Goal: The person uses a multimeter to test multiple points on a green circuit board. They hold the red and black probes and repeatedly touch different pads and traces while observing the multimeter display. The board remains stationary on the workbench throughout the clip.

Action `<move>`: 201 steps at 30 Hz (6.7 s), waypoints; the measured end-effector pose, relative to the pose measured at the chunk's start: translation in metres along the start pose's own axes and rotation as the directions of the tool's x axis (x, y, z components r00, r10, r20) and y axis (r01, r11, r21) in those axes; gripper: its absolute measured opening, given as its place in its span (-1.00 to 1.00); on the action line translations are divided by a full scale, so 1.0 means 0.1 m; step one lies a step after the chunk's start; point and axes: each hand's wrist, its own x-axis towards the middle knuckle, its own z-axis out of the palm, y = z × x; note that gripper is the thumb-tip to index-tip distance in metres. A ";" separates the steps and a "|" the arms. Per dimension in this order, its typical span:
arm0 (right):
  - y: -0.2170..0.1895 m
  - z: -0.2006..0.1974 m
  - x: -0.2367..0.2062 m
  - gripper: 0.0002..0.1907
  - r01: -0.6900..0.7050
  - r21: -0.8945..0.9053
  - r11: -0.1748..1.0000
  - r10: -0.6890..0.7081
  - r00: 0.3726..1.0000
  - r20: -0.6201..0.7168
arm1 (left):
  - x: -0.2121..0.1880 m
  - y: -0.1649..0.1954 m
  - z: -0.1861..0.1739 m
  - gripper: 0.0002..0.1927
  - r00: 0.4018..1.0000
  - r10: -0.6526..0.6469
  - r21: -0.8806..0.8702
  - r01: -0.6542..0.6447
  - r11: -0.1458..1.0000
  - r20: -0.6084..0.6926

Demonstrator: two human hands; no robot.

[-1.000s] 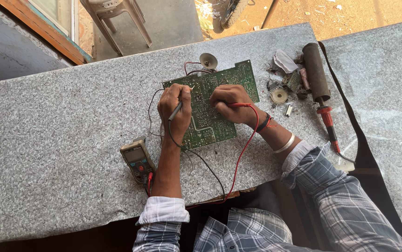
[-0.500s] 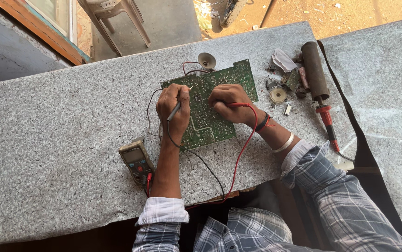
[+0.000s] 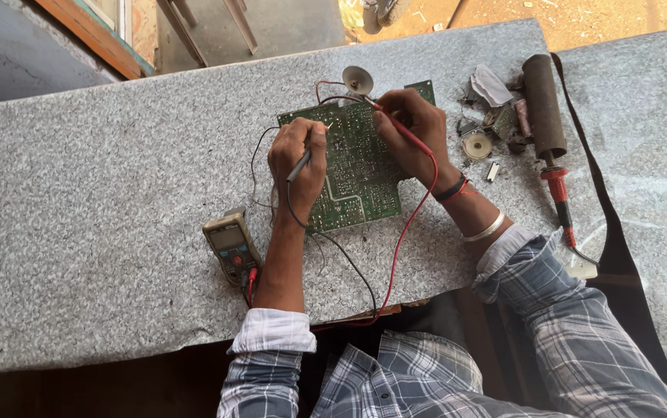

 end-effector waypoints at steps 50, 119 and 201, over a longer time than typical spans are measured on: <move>-0.10 0.01 0.01 -0.82 0.177 -0.099 0.979 -0.149 0.960 0.237 | 0.01 0.05 -0.04 -0.75 1.000 -0.025 0.014 0.024 1.000 0.020; -0.13 0.04 -0.01 -0.83 0.208 -0.094 0.973 -0.177 0.947 0.269 | 0.01 0.12 -0.05 -0.80 0.999 -0.035 0.008 0.035 0.999 0.017; -0.04 0.02 -0.03 -0.85 0.207 0.016 0.978 -0.204 0.944 0.258 | -0.08 0.24 -0.01 -0.73 0.928 -0.148 -0.430 0.294 0.854 0.341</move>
